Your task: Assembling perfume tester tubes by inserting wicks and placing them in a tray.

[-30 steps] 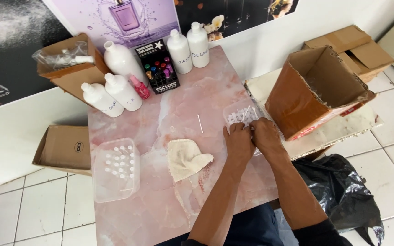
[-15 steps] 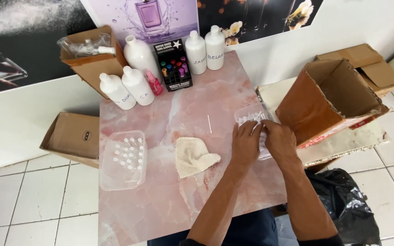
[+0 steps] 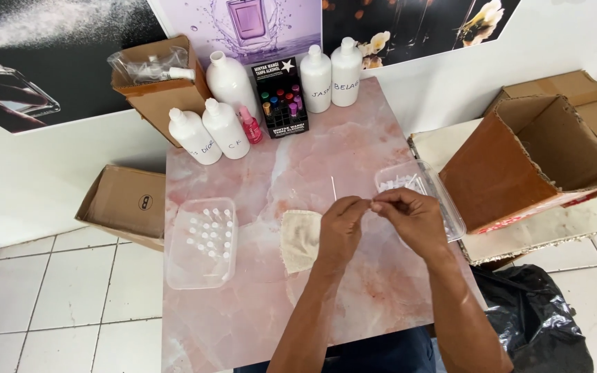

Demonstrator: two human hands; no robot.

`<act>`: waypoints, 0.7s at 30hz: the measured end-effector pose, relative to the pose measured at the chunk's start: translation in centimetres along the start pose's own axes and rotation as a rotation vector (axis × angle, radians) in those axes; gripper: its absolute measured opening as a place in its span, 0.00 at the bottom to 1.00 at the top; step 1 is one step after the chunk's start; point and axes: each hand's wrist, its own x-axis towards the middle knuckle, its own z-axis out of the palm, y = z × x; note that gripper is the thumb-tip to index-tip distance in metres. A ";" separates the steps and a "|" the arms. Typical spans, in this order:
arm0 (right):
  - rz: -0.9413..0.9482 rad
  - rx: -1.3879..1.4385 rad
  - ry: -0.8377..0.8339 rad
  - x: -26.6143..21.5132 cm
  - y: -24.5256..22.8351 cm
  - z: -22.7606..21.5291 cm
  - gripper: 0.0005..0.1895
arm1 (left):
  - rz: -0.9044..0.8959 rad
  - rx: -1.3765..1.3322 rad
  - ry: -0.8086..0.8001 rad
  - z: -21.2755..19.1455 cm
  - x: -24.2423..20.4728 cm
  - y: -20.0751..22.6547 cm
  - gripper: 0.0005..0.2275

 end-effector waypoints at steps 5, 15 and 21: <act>-0.044 0.193 0.016 0.0 2.2 5.2 0.14 | -0.107 -0.046 0.092 -2.6 -0.4 -1.3 0.09; -0.168 0.169 0.081 3.2 5.8 15.1 0.17 | -0.302 -0.021 0.254 -7.2 -0.5 -6.5 0.09; -0.278 0.104 0.006 5.2 5.2 17.2 0.08 | -0.409 -0.028 0.323 -8.7 0.2 -7.6 0.05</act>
